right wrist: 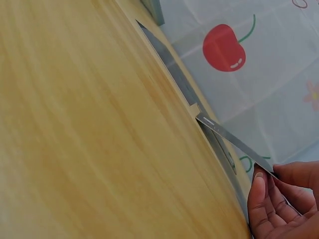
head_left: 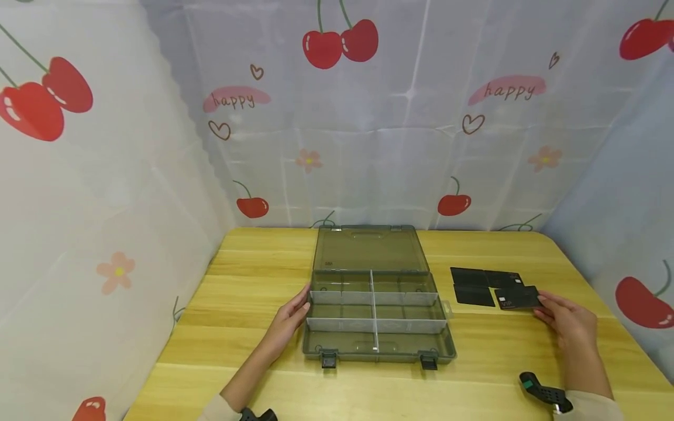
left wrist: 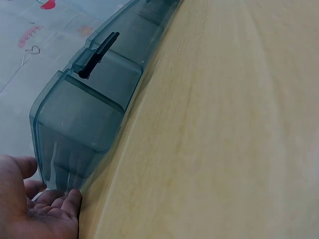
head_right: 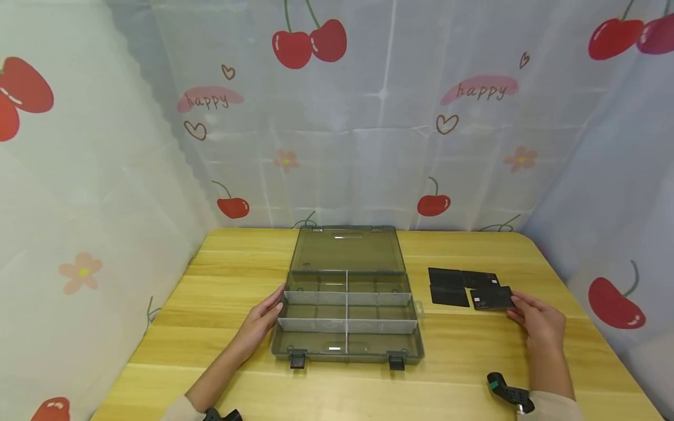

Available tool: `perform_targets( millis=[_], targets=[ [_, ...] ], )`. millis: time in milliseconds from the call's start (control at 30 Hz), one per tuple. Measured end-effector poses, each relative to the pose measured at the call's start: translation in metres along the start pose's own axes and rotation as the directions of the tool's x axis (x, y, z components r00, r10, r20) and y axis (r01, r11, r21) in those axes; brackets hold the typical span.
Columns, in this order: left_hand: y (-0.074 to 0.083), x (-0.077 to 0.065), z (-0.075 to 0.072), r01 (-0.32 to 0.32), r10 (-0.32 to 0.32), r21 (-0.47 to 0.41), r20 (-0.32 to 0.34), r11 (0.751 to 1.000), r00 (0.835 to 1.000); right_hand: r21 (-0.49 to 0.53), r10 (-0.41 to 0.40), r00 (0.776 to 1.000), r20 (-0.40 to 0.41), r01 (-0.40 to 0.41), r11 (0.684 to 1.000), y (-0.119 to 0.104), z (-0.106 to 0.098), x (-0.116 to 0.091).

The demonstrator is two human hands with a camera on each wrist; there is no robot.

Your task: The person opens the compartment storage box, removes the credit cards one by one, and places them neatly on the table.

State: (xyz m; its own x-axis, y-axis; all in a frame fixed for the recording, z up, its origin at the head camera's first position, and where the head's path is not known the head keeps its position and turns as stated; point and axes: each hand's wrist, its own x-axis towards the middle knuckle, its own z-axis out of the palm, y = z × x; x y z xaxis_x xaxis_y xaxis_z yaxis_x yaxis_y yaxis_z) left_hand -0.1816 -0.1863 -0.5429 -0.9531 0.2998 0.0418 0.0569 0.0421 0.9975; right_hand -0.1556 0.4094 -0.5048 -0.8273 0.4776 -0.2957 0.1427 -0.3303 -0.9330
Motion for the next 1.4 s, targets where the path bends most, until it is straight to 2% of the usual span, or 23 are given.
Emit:
perform_targets(
  millis=[533,1033,1400],
  targets=[
    [0.0018,-0.0011,-0.0003,0.013,-0.013,-0.013,0.007,1.0,1.0,-0.023,0.012,1.0,0.016,-0.012,1.0,0.002,-0.0012,0.0024],
    [0.0045,0.0007,-0.0005,0.017,-0.017,-0.024,0.006,1.0,1.0,-0.091,0.029,0.999,-0.031,-0.032,0.995,0.0004,0.0001,0.0042],
    [0.0039,0.0001,-0.0003,0.016,-0.016,-0.026,0.014,1.0,1.0,-0.085,0.035,0.998,-0.048,-0.039,0.996,-0.0004,-0.0012,-0.0002]
  ],
)
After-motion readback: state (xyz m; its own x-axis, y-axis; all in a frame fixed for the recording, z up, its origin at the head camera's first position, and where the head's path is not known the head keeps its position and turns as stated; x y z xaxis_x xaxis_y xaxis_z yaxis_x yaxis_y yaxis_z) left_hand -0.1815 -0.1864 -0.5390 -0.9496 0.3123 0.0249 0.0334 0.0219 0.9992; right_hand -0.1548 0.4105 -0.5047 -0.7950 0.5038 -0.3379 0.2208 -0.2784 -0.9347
